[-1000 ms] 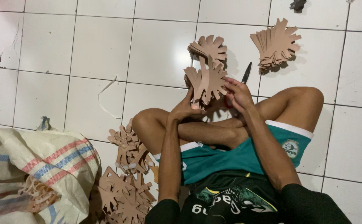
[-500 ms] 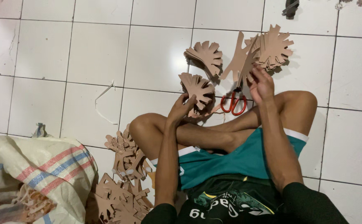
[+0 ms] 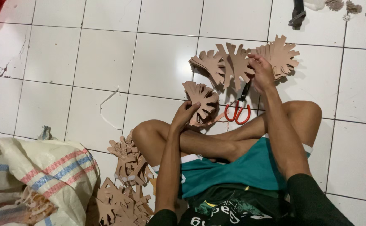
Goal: The person sits cross-legged on the workshop floor, unpacks cut leather pieces from a white tote bag, and sorts the fan-shaped and flower-shaped pieces into piles on the floor. They occasionally pick up pieces one at a time, align them, and trim them with scissors.
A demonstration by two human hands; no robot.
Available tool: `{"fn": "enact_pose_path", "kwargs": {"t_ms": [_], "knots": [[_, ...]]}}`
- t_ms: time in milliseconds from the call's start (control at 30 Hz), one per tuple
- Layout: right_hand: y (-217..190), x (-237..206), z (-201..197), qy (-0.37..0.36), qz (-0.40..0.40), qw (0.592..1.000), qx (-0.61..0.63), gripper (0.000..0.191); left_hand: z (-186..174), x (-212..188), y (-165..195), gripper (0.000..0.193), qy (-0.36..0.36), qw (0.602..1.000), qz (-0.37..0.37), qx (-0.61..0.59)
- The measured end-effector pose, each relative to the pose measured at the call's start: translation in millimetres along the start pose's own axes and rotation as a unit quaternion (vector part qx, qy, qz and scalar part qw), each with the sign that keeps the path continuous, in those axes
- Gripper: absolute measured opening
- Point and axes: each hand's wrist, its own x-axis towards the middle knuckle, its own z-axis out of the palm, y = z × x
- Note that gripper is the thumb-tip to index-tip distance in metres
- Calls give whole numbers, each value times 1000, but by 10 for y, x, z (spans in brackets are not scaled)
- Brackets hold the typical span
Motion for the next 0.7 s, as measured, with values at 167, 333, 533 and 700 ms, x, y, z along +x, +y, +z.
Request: {"fn": "enact_pose_path", "kwargs": {"t_ms": [167,333,533,700], "knots": [[160,-128,-32,-2,5,999,41,22,10,-19,4,61,-9,1000,-2,-17],[382,-403,-147,0,21,997,73,24,21,-16,-5,61,0,1000,11,19],[535,-802,-413,37,73,995,64,24,34,25,-54,61,-2,1000,22,5],[569,-910,-539,33,51,990,130,23,79,67,-96,60,-6,1000,20,-8]]}}
